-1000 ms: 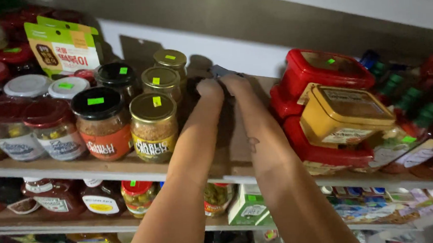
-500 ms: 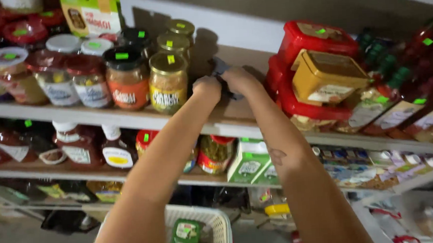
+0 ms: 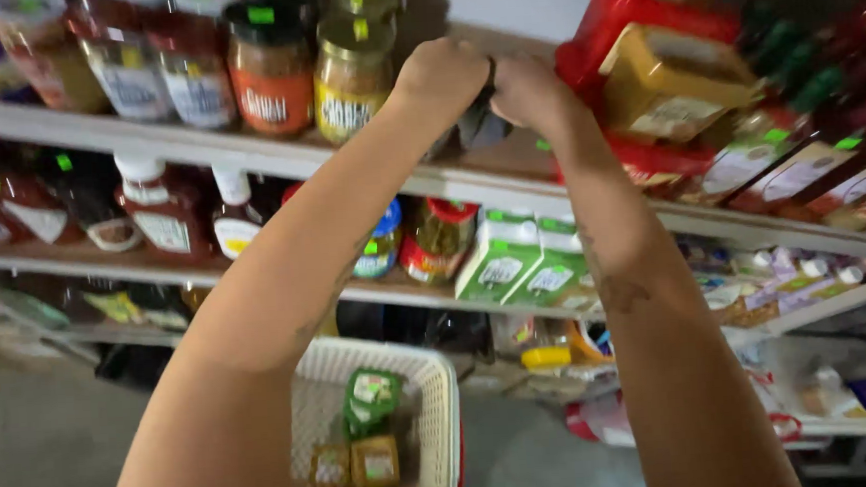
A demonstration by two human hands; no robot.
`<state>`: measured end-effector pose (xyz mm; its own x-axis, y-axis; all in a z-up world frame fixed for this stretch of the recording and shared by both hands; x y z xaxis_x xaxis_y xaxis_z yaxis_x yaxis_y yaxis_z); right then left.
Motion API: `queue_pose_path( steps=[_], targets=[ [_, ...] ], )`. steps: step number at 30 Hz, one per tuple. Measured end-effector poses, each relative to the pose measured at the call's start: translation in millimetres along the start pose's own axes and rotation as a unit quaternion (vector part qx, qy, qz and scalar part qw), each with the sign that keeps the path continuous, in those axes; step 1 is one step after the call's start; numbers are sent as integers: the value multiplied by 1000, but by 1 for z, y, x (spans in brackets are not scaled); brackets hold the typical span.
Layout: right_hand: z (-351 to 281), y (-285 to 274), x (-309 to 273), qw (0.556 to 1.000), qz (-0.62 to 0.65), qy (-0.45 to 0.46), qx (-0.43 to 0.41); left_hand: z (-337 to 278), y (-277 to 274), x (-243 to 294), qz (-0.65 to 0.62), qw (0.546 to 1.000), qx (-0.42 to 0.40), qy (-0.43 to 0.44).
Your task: Wiping down grocery jars and containers with a cloth and organizing them on a shelf.
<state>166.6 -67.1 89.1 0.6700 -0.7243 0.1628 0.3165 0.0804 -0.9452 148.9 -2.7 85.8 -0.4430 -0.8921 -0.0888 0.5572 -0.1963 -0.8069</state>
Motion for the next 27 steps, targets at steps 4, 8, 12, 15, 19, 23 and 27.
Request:
queue_pose_path(
  steps=[4, 8, 12, 15, 19, 23, 27],
  targets=[
    [-39, 39, -39, 999, 38, 7, -11, -71, -3, 36, -95, 995, -24, 6],
    [-107, 101, -94, 995, 91, 9, -27, -164, -2, 75, -217, 975, -44, -10],
    [-188, 155, -125, 990, 132, 13, -40, -224, -61, 112, -332, 942, -38, -38],
    [-224, 154, -138, 988, 150, 25, -5, -231, -123, 119, -387, 922, -10, -31],
    [-269, 141, -146, 985, 163, 41, 46, -261, -117, 110, -455, 889, 41, -15],
    [-299, 206, -207, 964, 250, 84, 21, -381, 45, 109, -520, 844, 47, -120],
    [-339, 359, -259, 914, 361, 170, -77, -536, 220, 115, -564, 726, -7, -395]
  ],
)
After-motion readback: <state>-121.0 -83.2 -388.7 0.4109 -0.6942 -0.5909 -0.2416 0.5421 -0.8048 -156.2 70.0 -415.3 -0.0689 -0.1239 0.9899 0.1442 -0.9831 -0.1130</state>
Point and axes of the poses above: each hand's wrist, its own z-axis towards the middle knuckle, its own y-axis out of the palm, x = y × z, the point moved 10 cm from there along z, towards the middle knuckle, and after that the axes turned 9 degrees about -z, right-handed, at the moved point
